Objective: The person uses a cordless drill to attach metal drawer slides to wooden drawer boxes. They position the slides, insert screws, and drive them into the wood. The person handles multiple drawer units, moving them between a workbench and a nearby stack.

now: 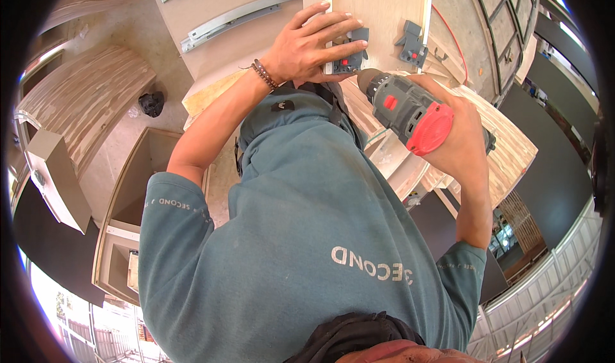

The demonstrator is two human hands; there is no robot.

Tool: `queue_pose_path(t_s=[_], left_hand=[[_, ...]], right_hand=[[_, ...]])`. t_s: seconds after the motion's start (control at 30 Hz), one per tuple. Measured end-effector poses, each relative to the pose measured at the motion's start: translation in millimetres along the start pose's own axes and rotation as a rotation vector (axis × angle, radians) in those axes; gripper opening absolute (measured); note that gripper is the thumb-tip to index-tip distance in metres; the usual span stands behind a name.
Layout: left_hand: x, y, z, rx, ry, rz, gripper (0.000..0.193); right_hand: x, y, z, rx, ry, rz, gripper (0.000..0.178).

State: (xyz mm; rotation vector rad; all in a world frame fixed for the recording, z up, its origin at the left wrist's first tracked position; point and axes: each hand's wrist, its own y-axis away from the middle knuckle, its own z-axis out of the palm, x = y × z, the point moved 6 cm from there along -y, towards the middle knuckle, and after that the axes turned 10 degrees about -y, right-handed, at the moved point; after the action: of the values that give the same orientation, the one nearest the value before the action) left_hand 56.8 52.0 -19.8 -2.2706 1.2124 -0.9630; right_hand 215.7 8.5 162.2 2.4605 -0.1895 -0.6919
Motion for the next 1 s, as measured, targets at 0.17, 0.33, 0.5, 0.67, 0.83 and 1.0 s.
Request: queue_pose_path(t_s=[0.17, 0.33, 0.5, 0.67, 0.83, 1.0], left_hand=[[0.7, -1.6, -1.8, 0.013, -0.016, 0.004, 0.065], [0.7, 0.0, -0.8, 0.016, -0.009, 0.0, 0.066], [1.5, 0.8, -2.3, 0.006, -0.007, 0.002, 0.067], [1.1, -5.5, -6.5, -0.002, -0.024, 0.019, 0.065], [4.6, -4.2, -4.2, -0.027, -0.032, 0.014, 0.065], [10.8, -9.8, -16.2, -0.093, -0.04, -0.035, 0.066]], right_hand=[[-2.0, -1.4, 0.6, -0.003, 0.033, -0.009, 0.066], [-2.1, -2.8, 3.6, 0.006, 0.02, -0.012, 0.064], [-3.9, -4.6, 5.3, 0.012, 0.093, -0.026, 0.06], [-4.6, -3.3, 1.2, 0.009, 0.085, -0.026, 0.062], [-3.3, 2.2, -5.6, 0.034, 0.058, -0.108, 0.062], [-4.6, 23.8, -9.5, 0.115, -0.063, -0.186, 0.064]])
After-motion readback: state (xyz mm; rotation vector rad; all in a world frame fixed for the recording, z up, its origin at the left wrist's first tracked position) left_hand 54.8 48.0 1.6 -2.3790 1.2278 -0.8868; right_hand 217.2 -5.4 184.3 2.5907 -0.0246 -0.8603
